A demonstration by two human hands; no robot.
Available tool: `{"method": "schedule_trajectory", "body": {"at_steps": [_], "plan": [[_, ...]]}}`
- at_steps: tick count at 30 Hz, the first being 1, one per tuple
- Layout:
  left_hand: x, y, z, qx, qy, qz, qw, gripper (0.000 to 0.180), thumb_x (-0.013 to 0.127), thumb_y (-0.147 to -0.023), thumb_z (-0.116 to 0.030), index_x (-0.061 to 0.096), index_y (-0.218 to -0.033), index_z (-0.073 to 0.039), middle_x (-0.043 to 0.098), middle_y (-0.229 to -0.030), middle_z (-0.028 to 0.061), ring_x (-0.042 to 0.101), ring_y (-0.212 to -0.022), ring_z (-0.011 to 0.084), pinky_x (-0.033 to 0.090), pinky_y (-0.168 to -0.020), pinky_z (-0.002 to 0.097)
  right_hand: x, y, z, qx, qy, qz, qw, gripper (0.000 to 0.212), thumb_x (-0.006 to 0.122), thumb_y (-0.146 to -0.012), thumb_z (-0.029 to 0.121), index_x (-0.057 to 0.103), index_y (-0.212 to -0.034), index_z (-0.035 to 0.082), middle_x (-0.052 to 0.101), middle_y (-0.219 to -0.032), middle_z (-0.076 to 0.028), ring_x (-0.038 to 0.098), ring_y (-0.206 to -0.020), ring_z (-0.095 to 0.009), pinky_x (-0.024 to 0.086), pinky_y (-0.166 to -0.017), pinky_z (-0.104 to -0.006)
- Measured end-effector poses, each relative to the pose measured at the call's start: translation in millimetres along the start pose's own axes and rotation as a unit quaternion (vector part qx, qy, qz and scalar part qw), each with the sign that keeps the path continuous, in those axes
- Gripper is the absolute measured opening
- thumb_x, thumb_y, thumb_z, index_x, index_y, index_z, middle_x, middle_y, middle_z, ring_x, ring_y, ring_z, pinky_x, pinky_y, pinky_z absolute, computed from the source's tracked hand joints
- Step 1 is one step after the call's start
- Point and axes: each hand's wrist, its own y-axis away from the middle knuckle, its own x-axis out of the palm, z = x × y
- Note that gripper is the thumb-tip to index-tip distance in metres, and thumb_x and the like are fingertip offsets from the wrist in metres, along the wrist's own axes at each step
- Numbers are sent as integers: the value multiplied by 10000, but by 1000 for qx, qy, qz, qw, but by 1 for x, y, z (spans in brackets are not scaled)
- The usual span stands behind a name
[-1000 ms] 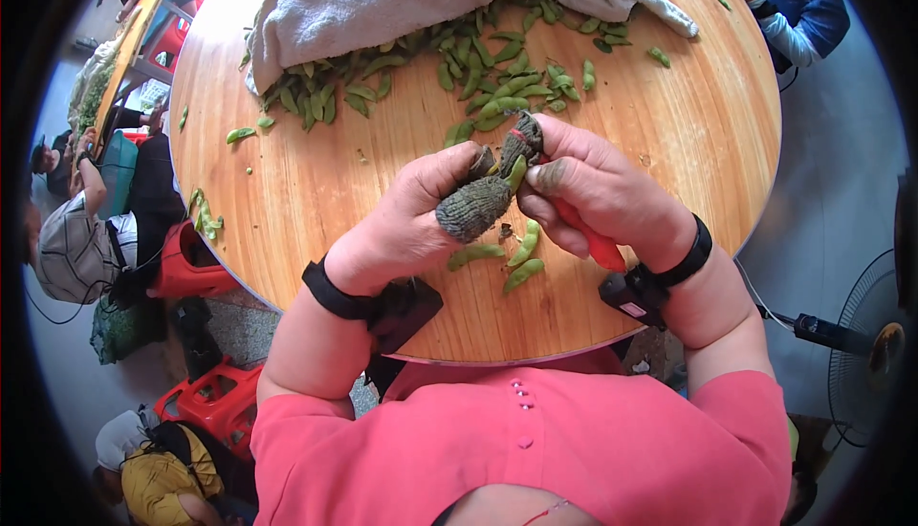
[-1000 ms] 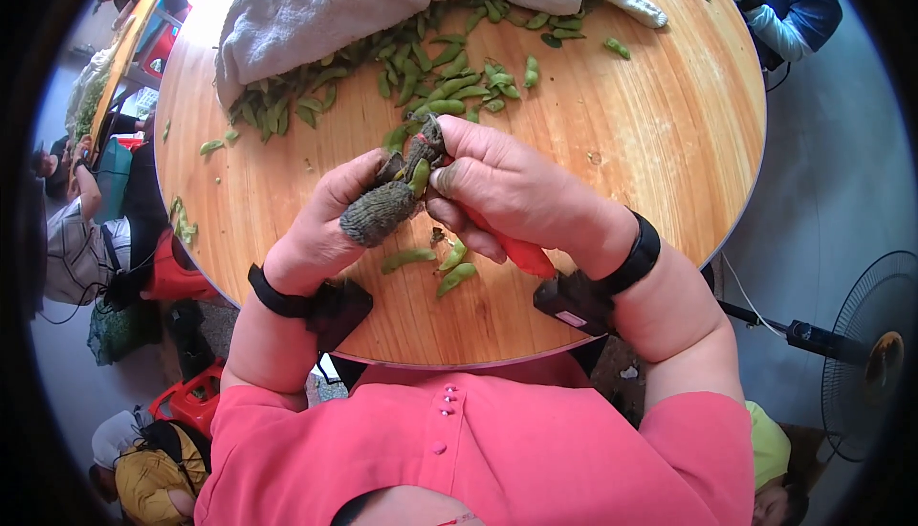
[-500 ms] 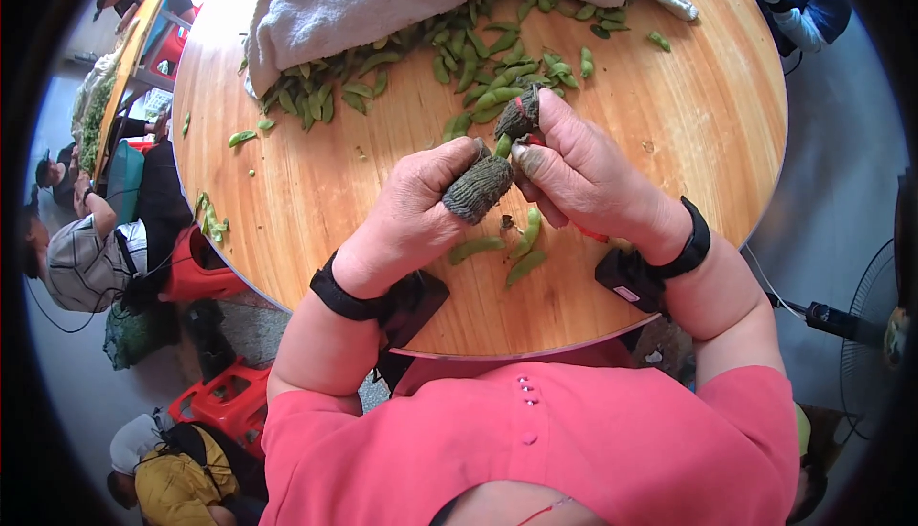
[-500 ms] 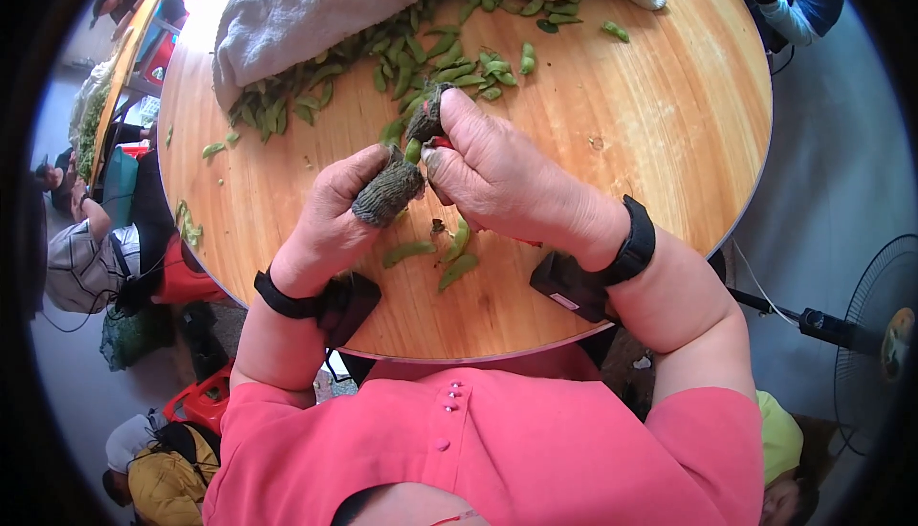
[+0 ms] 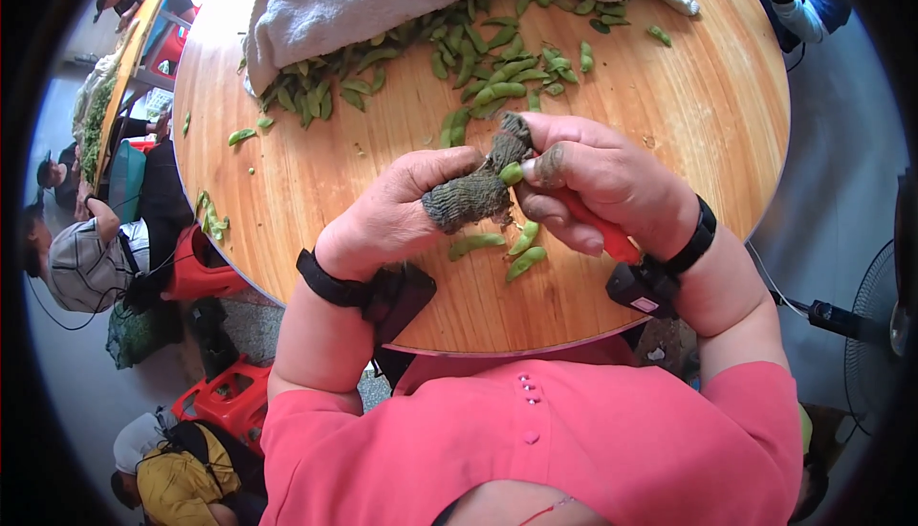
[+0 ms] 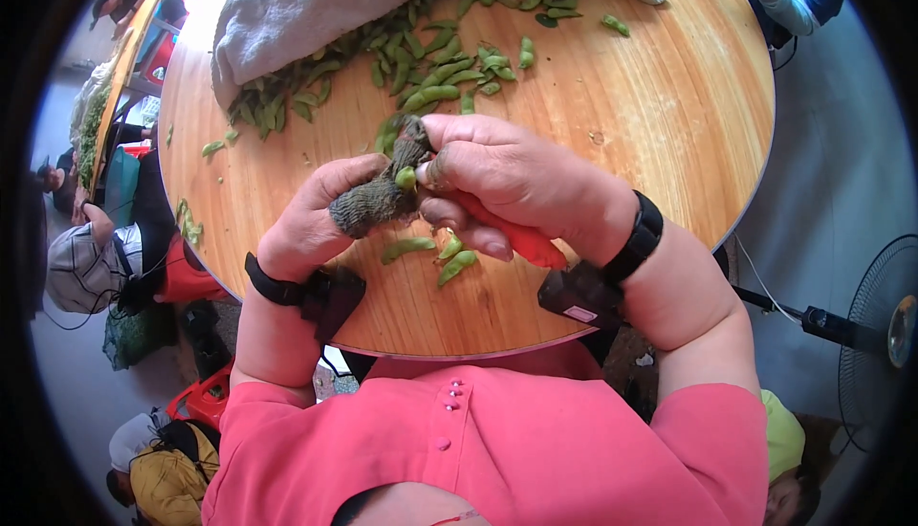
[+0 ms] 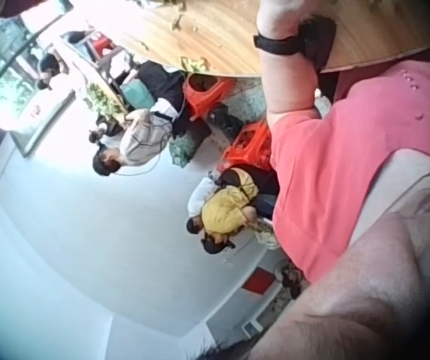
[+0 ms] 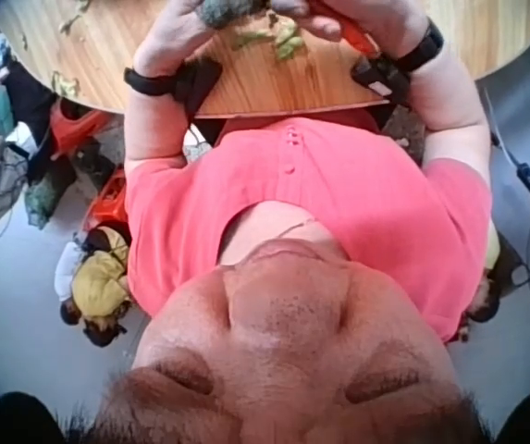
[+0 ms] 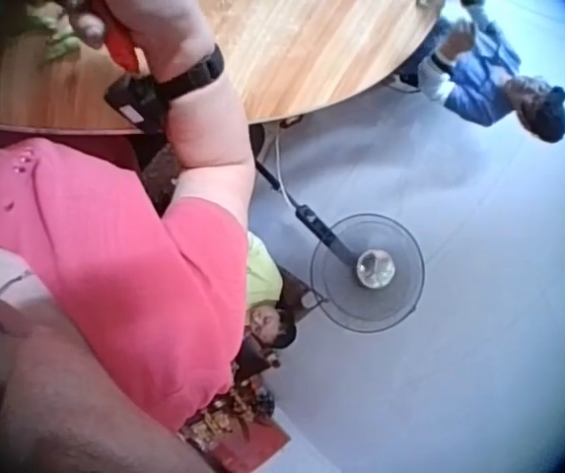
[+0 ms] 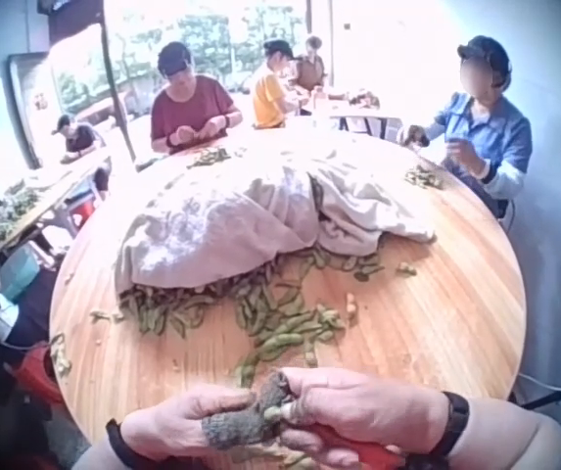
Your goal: The person uses a small blade to open edamame pods and removes the beans by hand. The beans are placed into a container while the empty shells are moved to a pile on the table.
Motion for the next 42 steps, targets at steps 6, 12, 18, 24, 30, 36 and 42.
{"method": "schedule_trajectory", "body": {"at_steps": [6, 12, 18, 24, 30, 36, 42], "plan": [[0, -2, 16, -47, -27, -73, 996, 120, 616, -881, -119, 582, -934, -17, 525, -806, -43, 458, -733, 29, 394, -625, 203, -10, -8, -5, -40, -3, -22, 999, 125, 411, -917, 161, 481, -911, 58, 487, -606, -26, 441, -376, -82, 354, -341, -219], [3, -1, 14, 26, -168, -92, 981, 132, 622, -865, -106, 560, -942, -19, 505, -810, -59, 431, -731, 22, 382, -614, 193, -11, -16, -23, -209, 364, -160, 894, 184, 532, -892, 182, 462, -881, 12, 504, -654, -153, 578, -645, -297, 435, -569, -391], [1, 0, 14, 63, -96, -67, 991, 143, 641, -854, -98, 584, -948, -7, 579, -786, 3, 508, -745, 52, 438, -676, 205, -13, -17, -19, -207, 327, -138, 912, 159, 518, -897, 163, 450, -842, 30, 494, -620, -85, 522, -570, -196, 420, -522, -342], [-21, -2, 5, 98, 114, -286, 946, 163, 453, -898, -17, 598, -971, -38, 478, -644, -57, 302, -476, 3, 210, -412, 179, -35, -27, -24, -250, 500, -216, 801, 138, 535, -884, 147, 436, -901, 53, 500, -652, -98, 508, -544, -252, 407, -487, -341], [-7, -8, 6, 105, 75, -294, 947, 170, 438, -961, -143, 566, -947, -31, 365, -613, -60, 284, -491, 28, 210, -428, 183, -15, -47, -34, -303, 629, -231, 678, 239, 588, -806, 138, 421, -932, 24, 545, -821, -195, 573, -713, -400, 469, -596, -460], [-5, -5, 2, 76, 36, -288, 954, 119, 507, -894, -24, 613, -946, -37, 515, -736, -65, 421, -672, 24, 364, -615, 186, -15, -59, -39, -293, 691, -230, 619, 290, 595, -752, 90, 412, -960, 6, 552, -840, -198, 577, -690, -397, 476, -577, -463], [-14, -1, 3, -62, -9, -180, 982, 244, 467, -940, -225, 624, -883, -47, 461, -678, -69, 388, -639, 43, 314, -579, 201, -10, -40, -25, -406, 591, -205, 666, 286, 608, -730, 21, 448, -967, 10, 539, -751, -175, 579, -658, -371, 475, -543, -431]]}}
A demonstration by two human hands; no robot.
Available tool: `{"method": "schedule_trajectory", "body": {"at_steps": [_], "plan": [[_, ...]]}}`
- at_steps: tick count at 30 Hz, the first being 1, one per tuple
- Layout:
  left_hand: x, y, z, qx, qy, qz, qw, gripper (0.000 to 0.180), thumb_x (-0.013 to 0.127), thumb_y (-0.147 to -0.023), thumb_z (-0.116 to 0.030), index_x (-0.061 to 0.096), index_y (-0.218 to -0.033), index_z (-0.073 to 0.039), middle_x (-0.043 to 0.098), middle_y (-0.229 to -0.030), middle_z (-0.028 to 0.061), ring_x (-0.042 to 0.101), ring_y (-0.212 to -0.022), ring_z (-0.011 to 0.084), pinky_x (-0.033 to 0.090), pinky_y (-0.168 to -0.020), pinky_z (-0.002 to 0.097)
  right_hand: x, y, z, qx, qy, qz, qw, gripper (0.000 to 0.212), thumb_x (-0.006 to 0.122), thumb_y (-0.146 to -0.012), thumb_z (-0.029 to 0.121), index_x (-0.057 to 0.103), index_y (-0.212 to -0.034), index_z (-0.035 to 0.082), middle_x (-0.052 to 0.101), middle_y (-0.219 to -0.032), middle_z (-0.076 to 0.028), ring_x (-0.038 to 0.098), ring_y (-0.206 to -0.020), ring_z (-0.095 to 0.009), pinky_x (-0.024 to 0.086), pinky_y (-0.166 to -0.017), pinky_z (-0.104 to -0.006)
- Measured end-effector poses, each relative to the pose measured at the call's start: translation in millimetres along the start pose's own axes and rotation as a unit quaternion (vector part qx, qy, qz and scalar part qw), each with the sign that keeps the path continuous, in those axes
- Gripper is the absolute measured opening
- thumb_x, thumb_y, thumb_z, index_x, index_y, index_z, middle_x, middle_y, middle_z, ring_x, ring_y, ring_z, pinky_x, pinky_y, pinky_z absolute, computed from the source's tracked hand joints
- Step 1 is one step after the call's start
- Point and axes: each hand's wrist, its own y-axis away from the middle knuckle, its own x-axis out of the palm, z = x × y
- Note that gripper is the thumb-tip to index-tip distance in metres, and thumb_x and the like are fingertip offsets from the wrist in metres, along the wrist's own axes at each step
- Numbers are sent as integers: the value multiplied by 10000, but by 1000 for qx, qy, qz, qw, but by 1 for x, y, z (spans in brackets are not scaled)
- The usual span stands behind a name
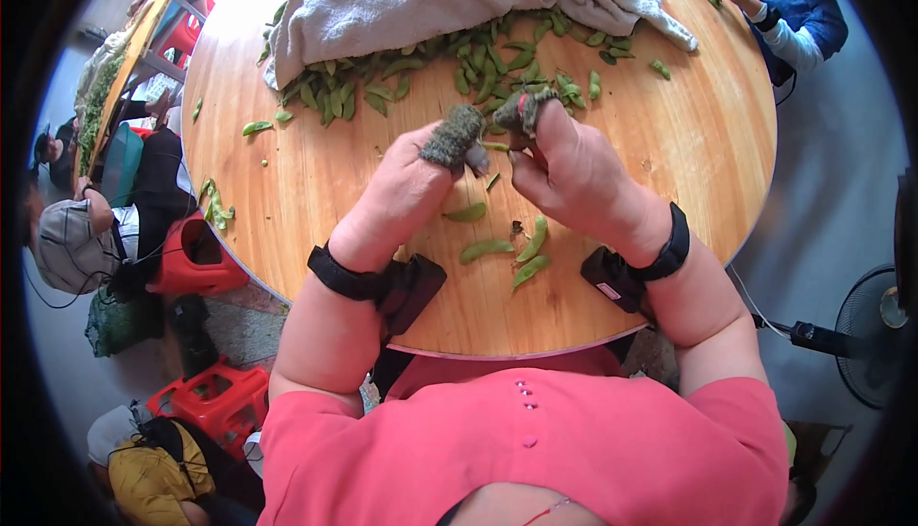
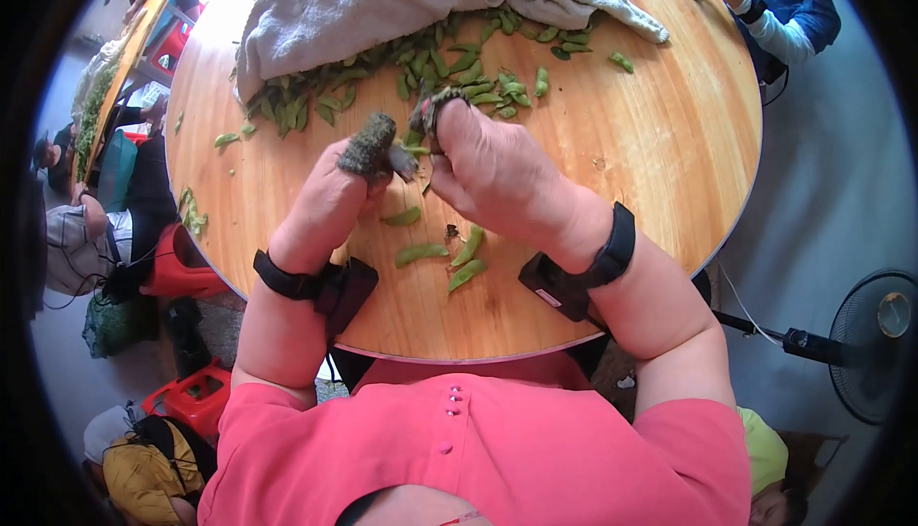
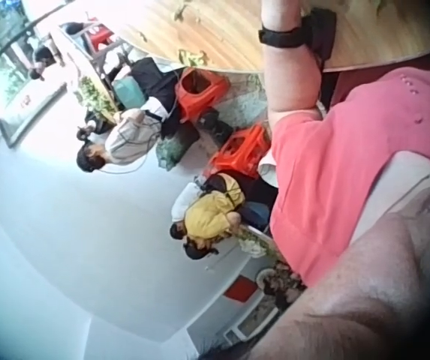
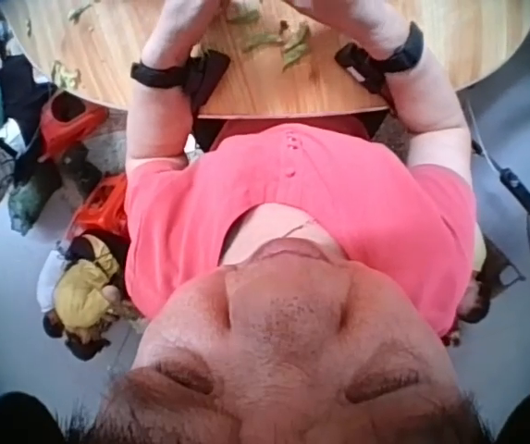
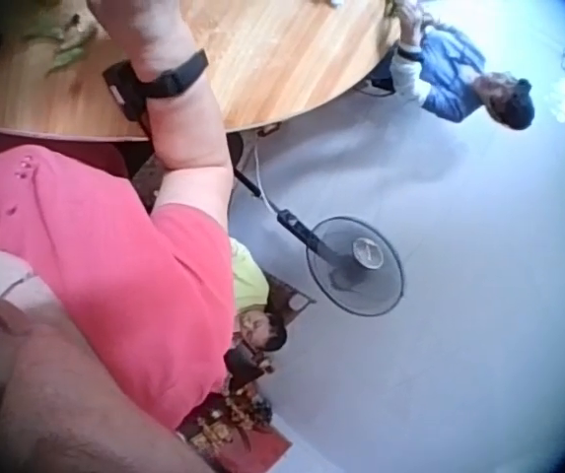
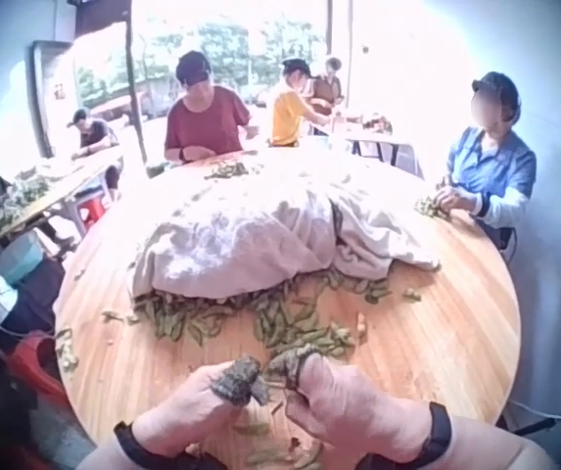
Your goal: The person uses a small blade to open edamame pods and removes the beans by hand. The beans are placed into a container while the empty shells are moved to a pile on the table.
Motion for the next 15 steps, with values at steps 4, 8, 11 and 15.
{"method": "schedule_trajectory", "body": {"at_steps": [4, 8, 11, 15], "plan": [[-2, 3, 2, -55, 40, 130, 989, 216, 452, -935, -214, 612, -925, -69, 410, -651, -77, 350, -578, 40, 267, -504, 208, -10, 3, 9, -34, 1, 35, 999, 281, 619, -735, 31, 477, -977, 23, 551, -749, -151, 578, -618, -368, 474, -504, -407], [8, 7, 0, -53, 169, 102, 979, 129, 493, -919, -114, 574, -1004, -63, 453, -702, -48, 361, -568, 37, 266, -496, 191, -7, 6, 1, -25, -49, -29, 998, 231, 593, -762, 25, 495, -971, 22, 551, -749, -150, 574, -586, -345, 467, -489, -381], [12, 9, -1, -29, 199, 88, 976, 128, 498, -918, -89, 565, -1022, -58, 468, -743, -42, 373, -577, 38, 266, -492, 186, -16, 8, -5, 196, -240, -9, 951, 107, 464, -858, 58, 483, -962, 37, 530, -707, -116, 484, -462, -216, 407, -424, -287], [14, 2, 10, 39, 114, 111, 987, 117, 524, -920, -106, 570, -1013, -51, 497, -794, -35, 411, -643, 32, 310, -539, 181, -30, 4, 9, 353, -449, 105, 814, 125, 372, -880, 69, 446, -981, 59, 493, -699, -5, 409, -451, -31, 337, -387, -196]]}}
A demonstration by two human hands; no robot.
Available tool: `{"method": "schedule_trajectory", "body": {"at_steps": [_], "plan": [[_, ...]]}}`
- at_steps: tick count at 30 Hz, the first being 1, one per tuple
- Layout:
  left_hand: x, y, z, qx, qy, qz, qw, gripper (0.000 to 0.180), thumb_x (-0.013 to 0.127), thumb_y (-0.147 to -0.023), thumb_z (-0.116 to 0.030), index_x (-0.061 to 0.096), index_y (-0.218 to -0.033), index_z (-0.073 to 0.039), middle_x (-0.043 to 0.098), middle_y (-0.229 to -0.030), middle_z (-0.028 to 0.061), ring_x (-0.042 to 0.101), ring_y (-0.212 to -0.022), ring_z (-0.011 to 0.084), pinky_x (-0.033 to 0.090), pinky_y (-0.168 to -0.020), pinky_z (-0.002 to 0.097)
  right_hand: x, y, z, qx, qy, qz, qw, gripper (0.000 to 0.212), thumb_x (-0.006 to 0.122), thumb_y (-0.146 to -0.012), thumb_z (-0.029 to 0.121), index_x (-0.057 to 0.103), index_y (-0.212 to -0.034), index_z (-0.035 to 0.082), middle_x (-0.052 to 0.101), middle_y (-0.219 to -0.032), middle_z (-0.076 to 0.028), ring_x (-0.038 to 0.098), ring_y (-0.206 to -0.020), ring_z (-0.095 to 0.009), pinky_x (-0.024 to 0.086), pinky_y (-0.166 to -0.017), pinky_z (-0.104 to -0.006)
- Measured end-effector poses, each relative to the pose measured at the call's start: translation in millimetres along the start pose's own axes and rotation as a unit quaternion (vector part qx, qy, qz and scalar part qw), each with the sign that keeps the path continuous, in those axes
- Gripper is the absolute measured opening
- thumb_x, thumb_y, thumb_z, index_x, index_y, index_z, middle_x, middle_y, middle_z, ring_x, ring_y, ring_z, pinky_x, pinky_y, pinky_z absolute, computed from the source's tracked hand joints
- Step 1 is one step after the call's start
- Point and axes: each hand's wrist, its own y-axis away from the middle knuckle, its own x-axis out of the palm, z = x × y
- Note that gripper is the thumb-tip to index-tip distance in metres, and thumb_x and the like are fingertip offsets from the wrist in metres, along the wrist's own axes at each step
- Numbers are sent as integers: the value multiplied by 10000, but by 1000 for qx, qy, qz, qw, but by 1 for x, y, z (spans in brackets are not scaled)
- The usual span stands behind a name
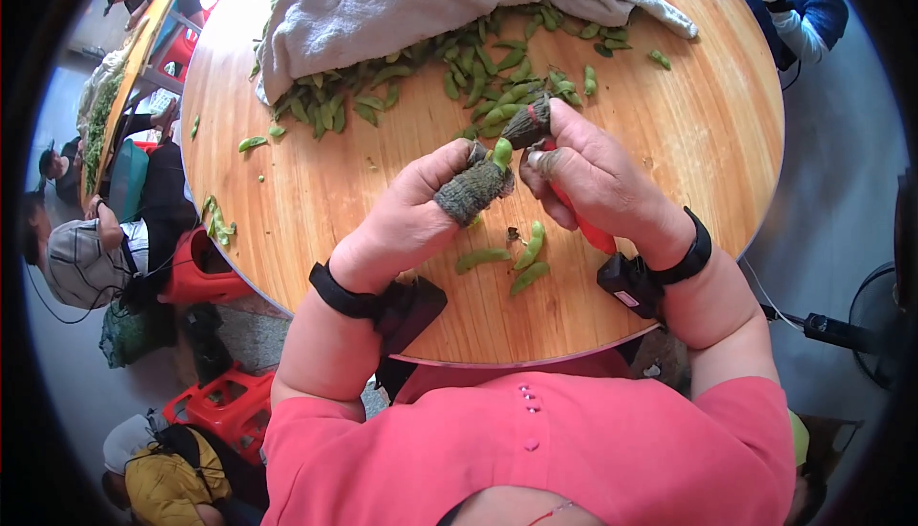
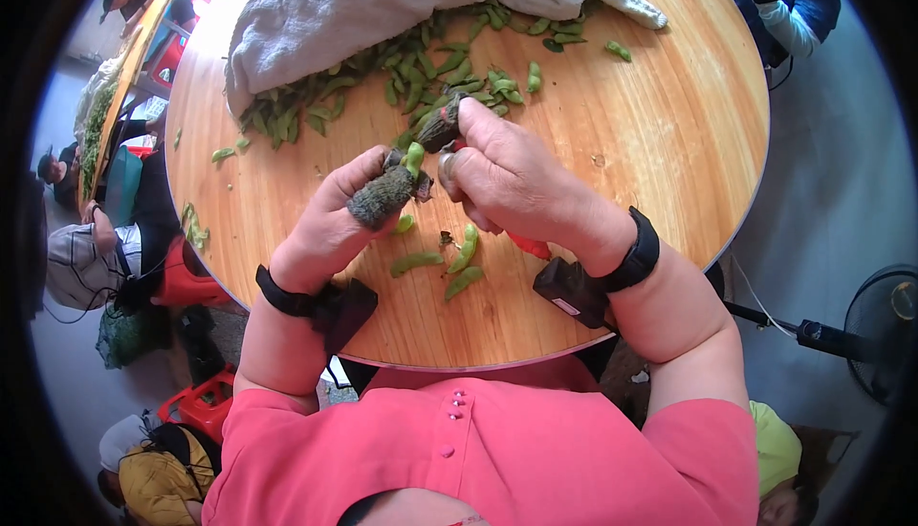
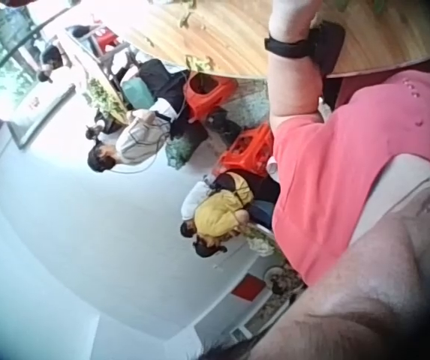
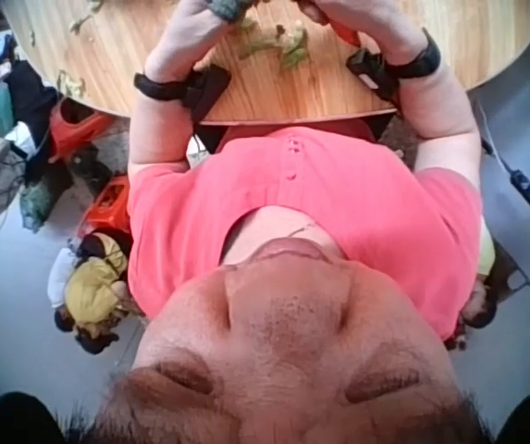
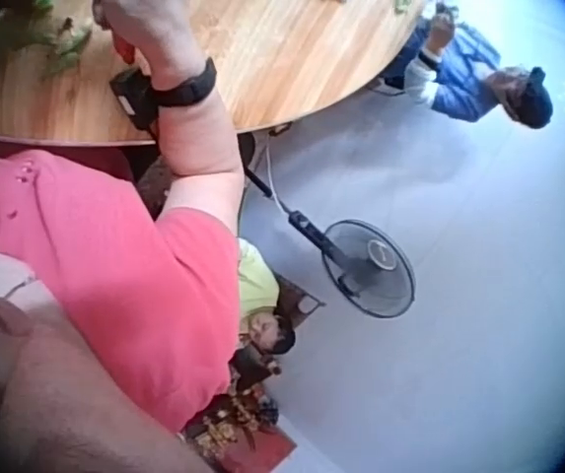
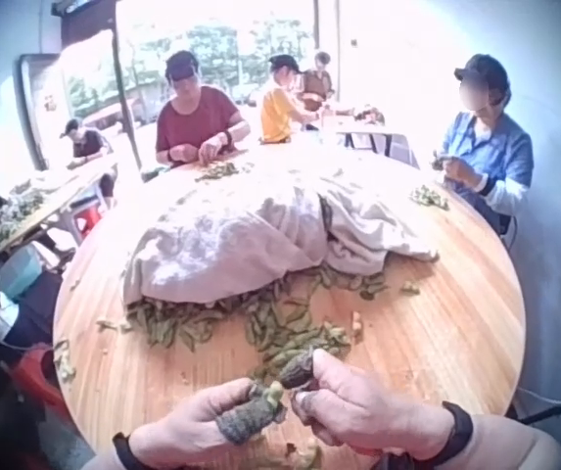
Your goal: The person uses a small blade to open edamame pods and removes the beans by hand. The beans are placed into a container while the empty shells are moved to a pile on the table.
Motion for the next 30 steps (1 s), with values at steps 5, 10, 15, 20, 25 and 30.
{"method": "schedule_trajectory", "body": {"at_steps": [5, 10, 15, 20, 25, 30], "plan": [[-5, -3, 7, 63, -182, 25, 981, 109, 560, -918, -117, 578, -984, -31, 547, -887, -34, 466, -822, 39, 389, -726, 198, -2, -1, -1, 4, 4, 47, 999, 95, 383, -882, 65, 441, -958, 58, 483, -682, -5, 411, -448, -42, 335, -383, -200], [-6, -1, 2, 29, -204, 21, 978, 114, 556, -920, -118, 577, -980, -23, 549, -895, -30, 471, -828, 48, 394, -734, 200, -3, 0, -2, -4, 12, 68, 998, 51, 404, -902, 69, 436, -941, 60, 482, -680, -2, 412, -452, -40, 334, -385, -200], [-2, 1, -1, 33, -163, 25, 986, 134, 561, -914, -116, 583, -1003, -19, 557, -887, -25, 478, -825, 47, 397, -733, 200, -3, 2, -4, -30, 25, 85, 996, 40, 428, -929, 88, 438, -953, 57, 483, -679, 0, 414, -463, -37, 334, -401, -195], [-3, 3, -1, -23, -22, 32, 999, 229, 565, -905, -152, 578, -1070, 7, 586, -927, -2, 538, -840, 64, 439, -760, 214, -2, 3, -5, -50, 77, 97, 991, 90, 462, -914, 106, 431, -964, 38, 491, -667, -32, 486, -539, -120, 399, -481, -272], [0, 2, -4, -36, -29, 29, 999, 246, 567, -897, -152, 578, -1077, 14, 592, -941, 4, 548, -845, 64, 448, -760, 211, -2, 0, -13, -160, 222, 61, 960, 127, 493, -886, 103, 418, -944, 18, 507, -675, -116, 542, -623, -272, 432, -565, -371], [-1, 1, 1, -39, -20, 39, 998, 246, 561, -894, -152, 580, -1079, 9, 596, -922, -2, 536, -815, 52, 433, -715, 193, -4, 0, -10, -169, 240, 75, 953, 105, 486, -875, 90, 415, -894, 14, 519, -679, -154, 552, -660, -333, 424, -578, -408]]}}
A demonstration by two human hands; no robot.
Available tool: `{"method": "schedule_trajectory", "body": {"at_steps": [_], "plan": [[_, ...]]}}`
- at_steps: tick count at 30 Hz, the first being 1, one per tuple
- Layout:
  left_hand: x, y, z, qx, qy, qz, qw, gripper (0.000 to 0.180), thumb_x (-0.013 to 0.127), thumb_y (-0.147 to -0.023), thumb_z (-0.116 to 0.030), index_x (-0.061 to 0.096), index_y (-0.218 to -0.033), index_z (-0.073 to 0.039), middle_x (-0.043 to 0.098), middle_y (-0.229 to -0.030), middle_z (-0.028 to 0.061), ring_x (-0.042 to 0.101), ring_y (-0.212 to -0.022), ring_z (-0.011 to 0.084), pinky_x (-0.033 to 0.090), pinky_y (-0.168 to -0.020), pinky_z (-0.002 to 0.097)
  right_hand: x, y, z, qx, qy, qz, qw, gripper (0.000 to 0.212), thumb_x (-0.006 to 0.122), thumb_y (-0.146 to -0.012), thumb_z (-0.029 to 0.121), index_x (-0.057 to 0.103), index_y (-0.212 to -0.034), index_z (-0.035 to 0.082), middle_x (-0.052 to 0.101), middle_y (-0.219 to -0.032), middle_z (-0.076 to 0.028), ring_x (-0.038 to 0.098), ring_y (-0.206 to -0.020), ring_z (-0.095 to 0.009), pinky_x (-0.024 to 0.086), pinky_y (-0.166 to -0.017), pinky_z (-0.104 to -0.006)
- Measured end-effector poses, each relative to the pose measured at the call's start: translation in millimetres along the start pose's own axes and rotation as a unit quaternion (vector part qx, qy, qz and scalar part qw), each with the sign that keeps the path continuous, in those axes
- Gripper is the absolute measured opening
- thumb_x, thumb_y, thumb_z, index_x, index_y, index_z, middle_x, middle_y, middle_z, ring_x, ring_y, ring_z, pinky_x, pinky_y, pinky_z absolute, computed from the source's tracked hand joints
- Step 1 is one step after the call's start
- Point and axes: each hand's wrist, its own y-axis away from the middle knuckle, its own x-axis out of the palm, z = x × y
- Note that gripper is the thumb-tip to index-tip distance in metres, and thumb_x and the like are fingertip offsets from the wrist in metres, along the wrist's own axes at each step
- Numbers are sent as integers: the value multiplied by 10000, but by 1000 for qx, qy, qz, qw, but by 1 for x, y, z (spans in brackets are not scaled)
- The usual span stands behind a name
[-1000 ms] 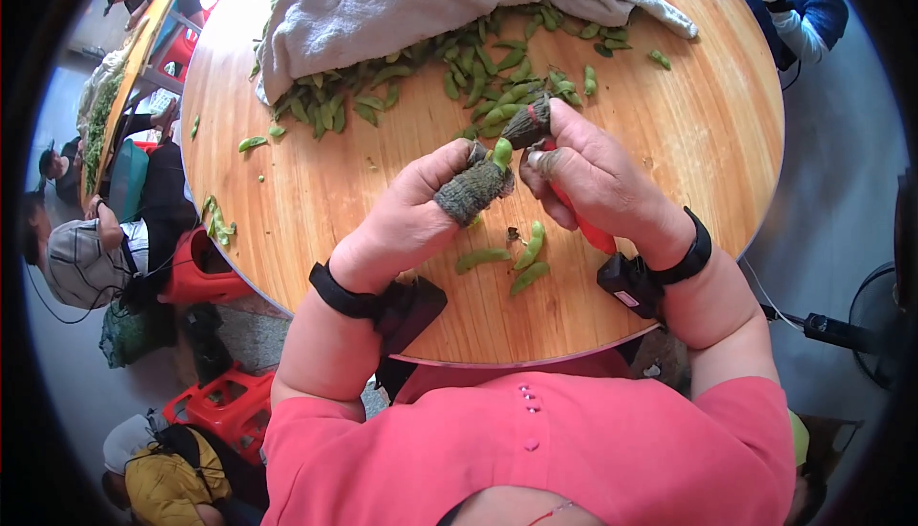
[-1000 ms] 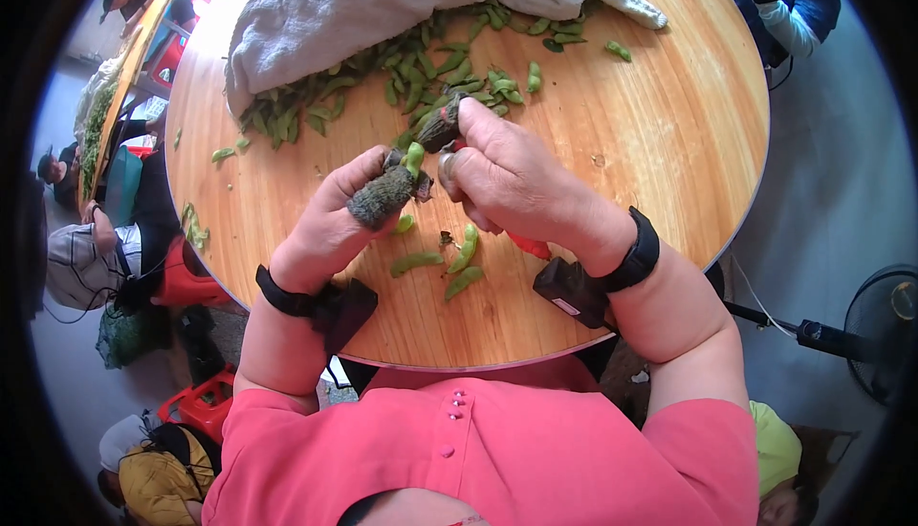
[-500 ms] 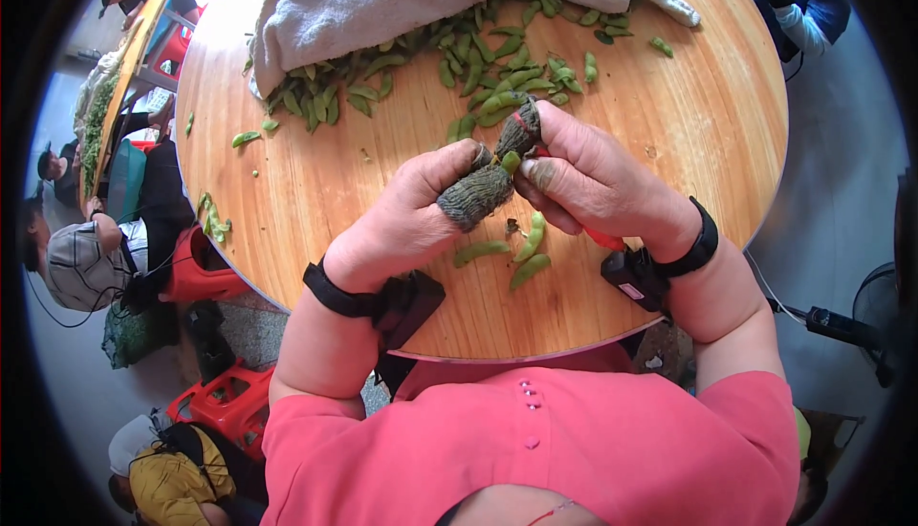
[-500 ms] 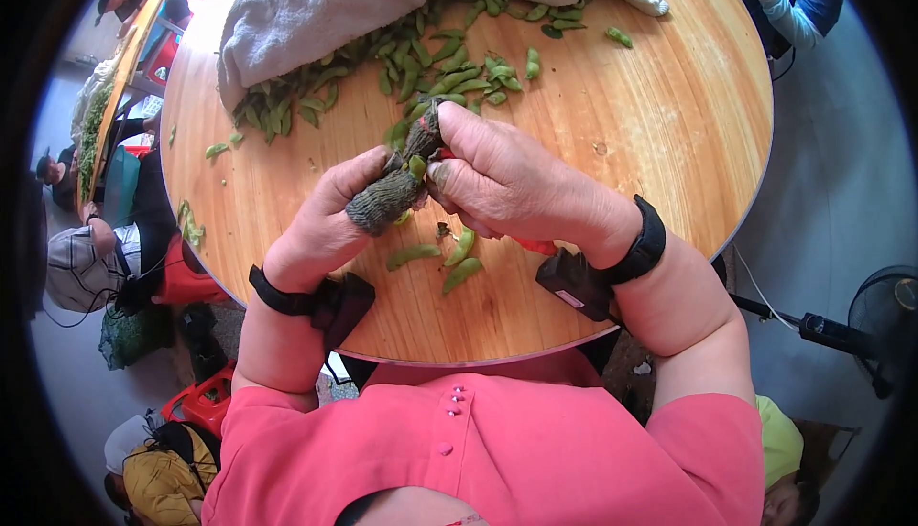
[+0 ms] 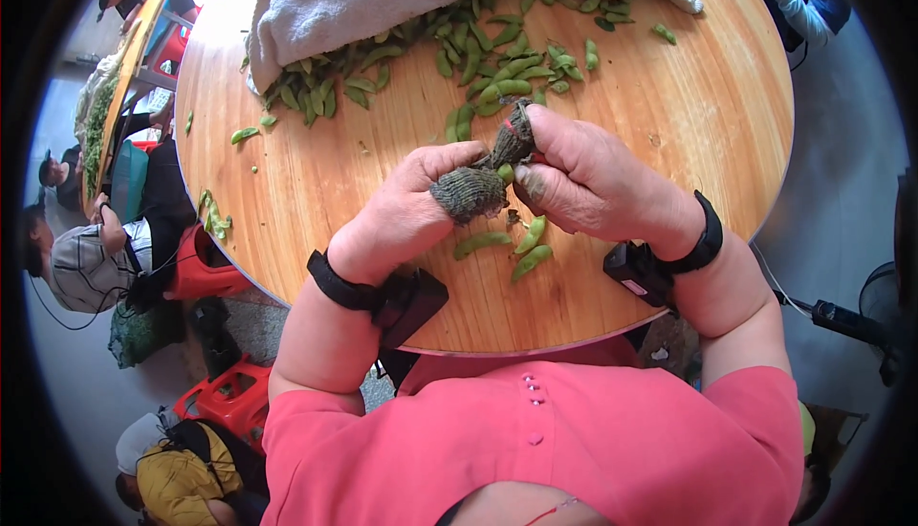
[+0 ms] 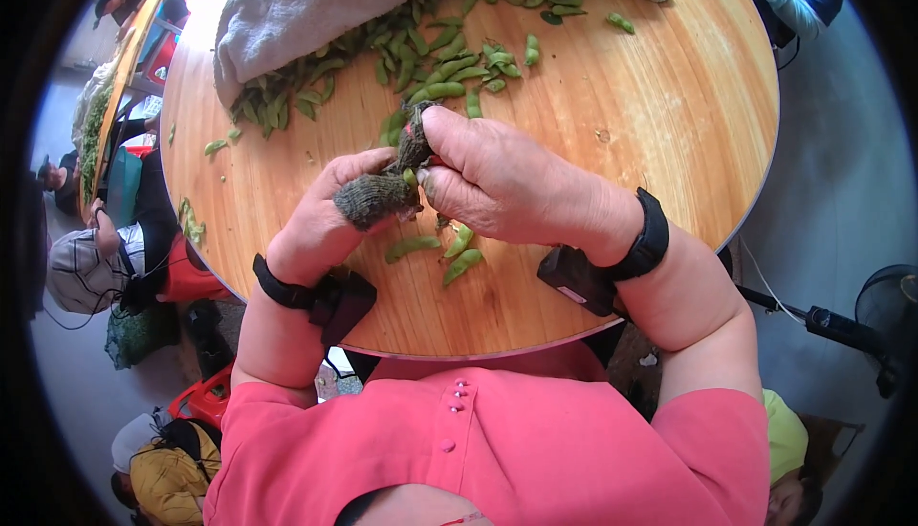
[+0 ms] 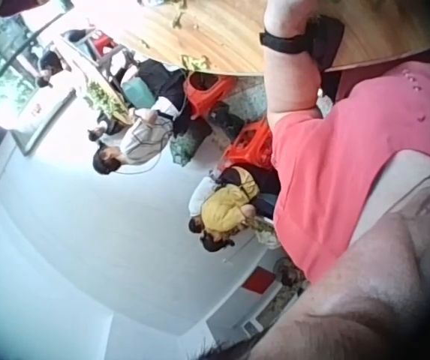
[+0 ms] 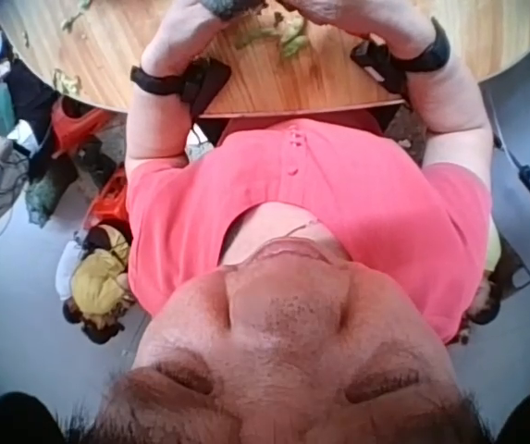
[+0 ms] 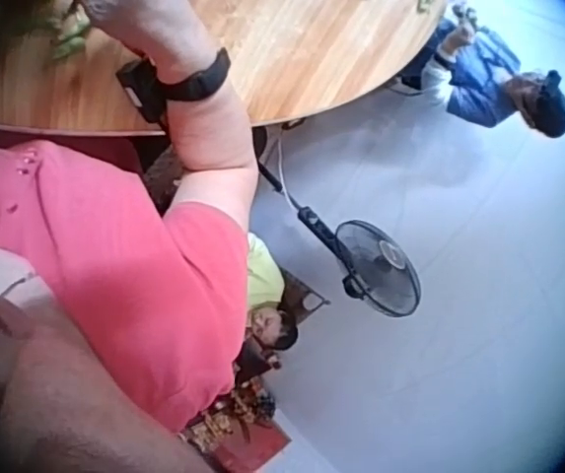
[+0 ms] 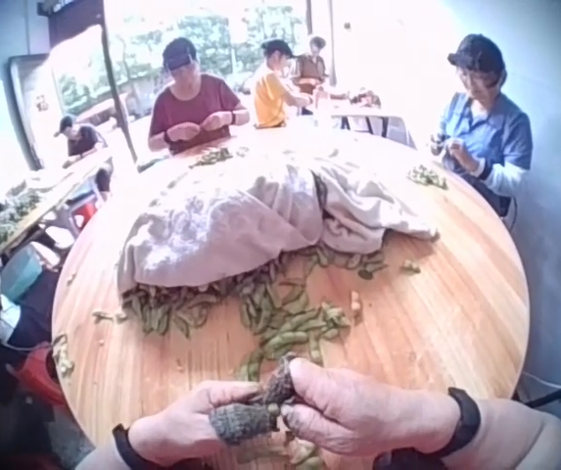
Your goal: The person uses a small blade to open edamame pods and removes the beans by hand. The beans are placed into a container while the empty shells are moved to a pile on the table.
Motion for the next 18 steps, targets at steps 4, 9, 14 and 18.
{"method": "schedule_trajectory", "body": {"at_steps": [4, 9, 14, 18], "plan": [[7, 1, -3, -18, 10, -6, 1000, 209, 582, -884, -148, 582, -1030, 2, 571, -839, -27, 486, -727, 28, 397, -635, 193, -4, -1, 5, 27, -2, 28, 999, 96, 453, -896, 111, 428, -868, 23, 517, -645, -110, 551, -557, -256, 427, -508, -356], [4, -1, 3, 94, -307, -148, 935, 144, 658, -837, -117, 545, -846, -28, 483, -710, -54, 414, -646, 24, 364, -548, 213, -4, -4, 5, 169, -247, -37, 954, 145, 415, -930, 169, 456, -848, 56, 504, -653, -6, 451, -410, -39, 365, -370, -205], [5, 1, 0, 110, -299, -87, 944, 161, 673, -828, -100, 532, -830, -21, 482, -724, -52, 427, -674, 39, 379, -565, 225, 6, 2, 1, 60, 33, -73, 995, 141, 475, -873, 133, 422, -863, 3, 518, -683, -193, 546, -679, -389, 439, -595, -427], [9, 2, -3, 73, -170, -4, 983, 154, 630, -829, -74, 575, -947, 6, 549, -813, -35, 481, -747, 46, 421, -647, 215, 7, 3, 7, 33, 7, -35, 999, 138, 477, -870, 134, 423, -861, 7, 528, -679, -168, 559, -640, -353, 439, -567, -414]]}}
